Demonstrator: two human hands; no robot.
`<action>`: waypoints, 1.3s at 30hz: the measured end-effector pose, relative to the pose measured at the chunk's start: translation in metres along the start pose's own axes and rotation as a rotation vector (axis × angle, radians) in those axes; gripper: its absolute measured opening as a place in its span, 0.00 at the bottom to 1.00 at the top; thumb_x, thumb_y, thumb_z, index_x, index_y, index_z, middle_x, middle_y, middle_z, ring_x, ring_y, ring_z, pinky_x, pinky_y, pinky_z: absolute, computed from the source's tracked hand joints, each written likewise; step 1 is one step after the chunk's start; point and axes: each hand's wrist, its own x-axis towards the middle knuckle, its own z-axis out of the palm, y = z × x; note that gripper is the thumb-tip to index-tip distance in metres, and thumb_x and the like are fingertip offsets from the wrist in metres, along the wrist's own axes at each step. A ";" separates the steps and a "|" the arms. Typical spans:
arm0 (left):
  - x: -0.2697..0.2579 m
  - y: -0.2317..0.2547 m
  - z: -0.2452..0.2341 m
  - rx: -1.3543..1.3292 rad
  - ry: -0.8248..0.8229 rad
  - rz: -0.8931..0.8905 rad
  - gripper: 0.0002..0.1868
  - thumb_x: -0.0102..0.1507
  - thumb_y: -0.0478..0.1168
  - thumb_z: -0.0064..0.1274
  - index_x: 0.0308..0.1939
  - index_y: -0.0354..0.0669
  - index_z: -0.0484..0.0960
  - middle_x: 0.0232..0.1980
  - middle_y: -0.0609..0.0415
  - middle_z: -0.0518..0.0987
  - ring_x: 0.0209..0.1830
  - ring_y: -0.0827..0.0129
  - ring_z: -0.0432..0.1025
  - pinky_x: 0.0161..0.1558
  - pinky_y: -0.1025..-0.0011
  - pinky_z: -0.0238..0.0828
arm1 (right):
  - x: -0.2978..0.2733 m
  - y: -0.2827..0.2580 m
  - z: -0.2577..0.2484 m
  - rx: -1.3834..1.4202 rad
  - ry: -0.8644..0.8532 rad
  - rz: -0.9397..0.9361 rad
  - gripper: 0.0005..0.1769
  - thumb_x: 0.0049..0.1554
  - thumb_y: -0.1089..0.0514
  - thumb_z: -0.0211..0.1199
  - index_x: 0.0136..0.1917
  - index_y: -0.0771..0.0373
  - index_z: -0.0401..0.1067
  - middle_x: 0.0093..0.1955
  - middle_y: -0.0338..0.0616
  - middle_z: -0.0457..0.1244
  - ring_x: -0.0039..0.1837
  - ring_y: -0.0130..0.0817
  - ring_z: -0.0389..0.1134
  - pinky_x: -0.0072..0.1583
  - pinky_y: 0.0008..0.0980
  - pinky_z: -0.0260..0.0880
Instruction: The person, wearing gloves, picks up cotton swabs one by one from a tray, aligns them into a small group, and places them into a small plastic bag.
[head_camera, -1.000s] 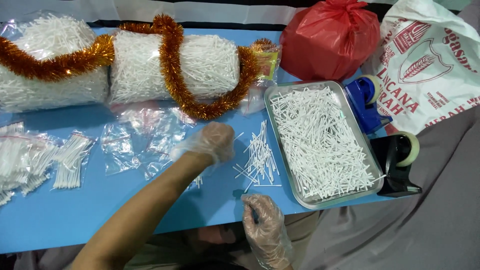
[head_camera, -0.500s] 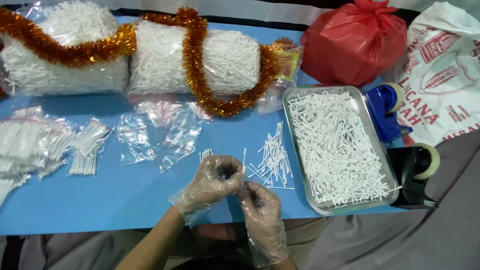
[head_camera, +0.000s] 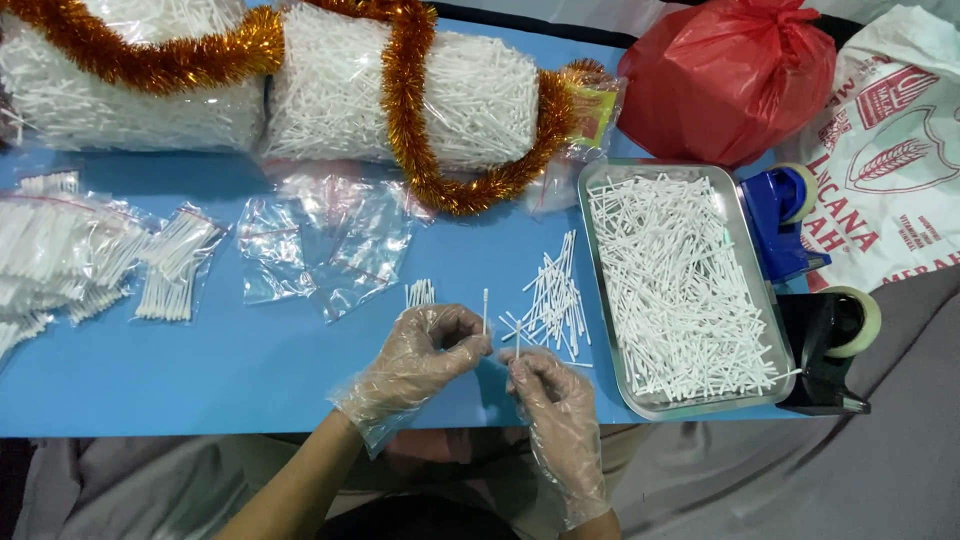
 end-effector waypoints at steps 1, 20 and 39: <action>-0.001 -0.001 0.000 -0.001 0.002 -0.020 0.07 0.62 0.39 0.56 0.30 0.45 0.83 0.28 0.61 0.78 0.30 0.75 0.71 0.34 0.75 0.71 | 0.000 0.002 -0.002 0.007 -0.024 0.026 0.10 0.60 0.58 0.64 0.40 0.63 0.80 0.45 0.44 0.73 0.37 0.27 0.62 0.37 0.25 0.61; -0.016 -0.007 0.010 -0.054 -0.001 -0.112 0.07 0.63 0.39 0.57 0.31 0.44 0.85 0.31 0.58 0.82 0.33 0.73 0.75 0.37 0.75 0.72 | 0.016 0.044 -0.018 0.620 -0.092 0.120 0.05 0.61 0.68 0.61 0.52 0.67 0.73 0.43 0.46 0.66 0.36 0.27 0.65 0.32 0.18 0.63; -0.020 -0.018 0.025 0.287 0.081 0.472 0.09 0.67 0.40 0.50 0.44 0.42 0.84 0.39 0.54 0.84 0.37 0.66 0.78 0.42 0.66 0.77 | 0.002 -0.004 0.023 -0.099 0.007 -0.436 0.10 0.61 0.61 0.63 0.54 0.65 0.79 0.51 0.45 0.69 0.58 0.37 0.71 0.62 0.33 0.75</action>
